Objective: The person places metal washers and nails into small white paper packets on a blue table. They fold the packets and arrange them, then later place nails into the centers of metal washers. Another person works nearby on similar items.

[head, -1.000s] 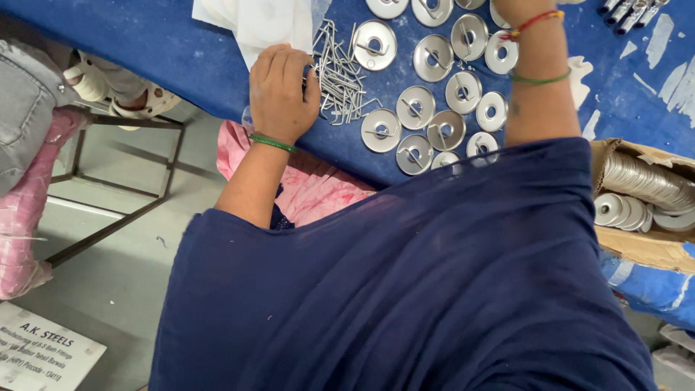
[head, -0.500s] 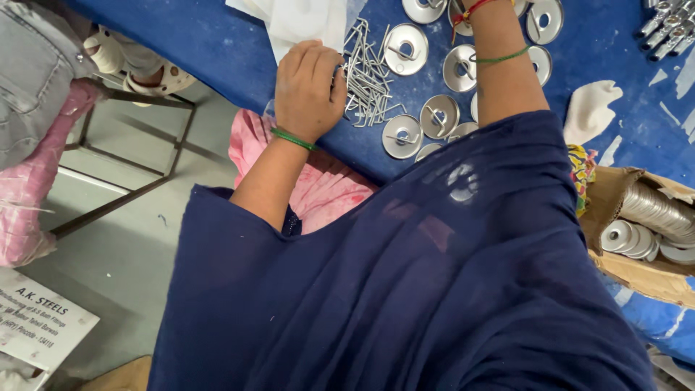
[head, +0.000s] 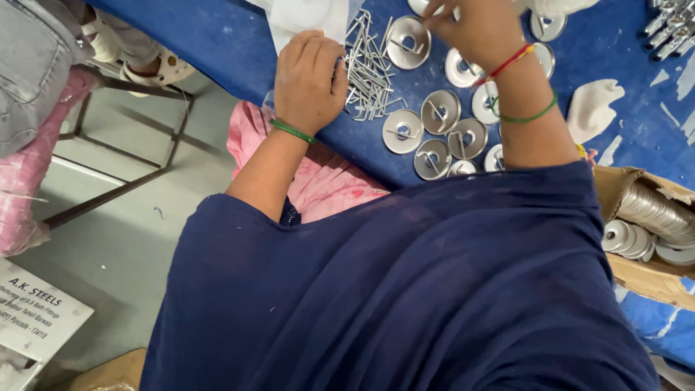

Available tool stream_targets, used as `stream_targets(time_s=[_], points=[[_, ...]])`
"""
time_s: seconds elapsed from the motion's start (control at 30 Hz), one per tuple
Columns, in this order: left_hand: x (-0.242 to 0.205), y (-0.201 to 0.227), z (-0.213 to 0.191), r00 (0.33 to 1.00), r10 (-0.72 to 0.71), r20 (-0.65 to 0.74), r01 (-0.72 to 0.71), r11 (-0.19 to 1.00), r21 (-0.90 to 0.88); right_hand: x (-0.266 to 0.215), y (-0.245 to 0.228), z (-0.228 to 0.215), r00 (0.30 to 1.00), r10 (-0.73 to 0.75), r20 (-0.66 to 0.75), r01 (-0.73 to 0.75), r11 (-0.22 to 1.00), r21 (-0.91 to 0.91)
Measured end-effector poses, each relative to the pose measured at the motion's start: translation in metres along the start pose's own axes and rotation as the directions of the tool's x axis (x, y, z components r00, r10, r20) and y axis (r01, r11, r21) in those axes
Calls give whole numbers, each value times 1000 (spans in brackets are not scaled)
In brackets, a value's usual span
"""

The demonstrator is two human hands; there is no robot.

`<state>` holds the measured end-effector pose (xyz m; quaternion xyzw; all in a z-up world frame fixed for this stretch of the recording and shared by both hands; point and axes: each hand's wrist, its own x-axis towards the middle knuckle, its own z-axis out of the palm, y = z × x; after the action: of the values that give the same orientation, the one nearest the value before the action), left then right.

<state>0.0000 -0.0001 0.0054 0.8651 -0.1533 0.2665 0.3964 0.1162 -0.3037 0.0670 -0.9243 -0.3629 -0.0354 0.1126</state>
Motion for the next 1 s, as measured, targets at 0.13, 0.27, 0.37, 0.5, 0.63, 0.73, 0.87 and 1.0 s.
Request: stream_targets(time_s=[0.13, 0.27, 0.37, 0.5, 0.63, 0.73, 0.87, 1.0], points=[[-2, 0, 1, 1000, 2, 1, -2, 1000, 13, 3, -43, -2, 983, -107, 148, 124, 987, -105], [-1, -1, 1, 1000, -5, 4, 5, 1000, 10, 10, -55, -8, 968, -137, 209, 165, 979, -122], [-2, -1, 1, 1000, -4, 3, 4, 1000, 12, 9, -55, -10, 956, -190, 223, 222, 966, -129], [-2, -2, 2, 1000, -5, 9, 5, 1000, 16, 8, -53, -7, 947, -225, 231, 260, 956, -135], [-3, -2, 2, 1000, 3, 7, -3, 1000, 12, 11, -52, -4, 933, -203, 296, 239, 967, -91], [0, -1, 0, 1000, 4, -2, -4, 1000, -2, 17, -54, -5, 935, -200, 294, 251, 957, -146], [-1, 1, -1, 1000, 3, -17, -3, 1000, -4, 15, -60, -19, 953, -145, 266, 142, 989, 31], [-1, 0, 1, 1000, -6, -15, 6, 1000, -11, -13, -69, -58, 975, 69, 210, -159, 878, 451]])
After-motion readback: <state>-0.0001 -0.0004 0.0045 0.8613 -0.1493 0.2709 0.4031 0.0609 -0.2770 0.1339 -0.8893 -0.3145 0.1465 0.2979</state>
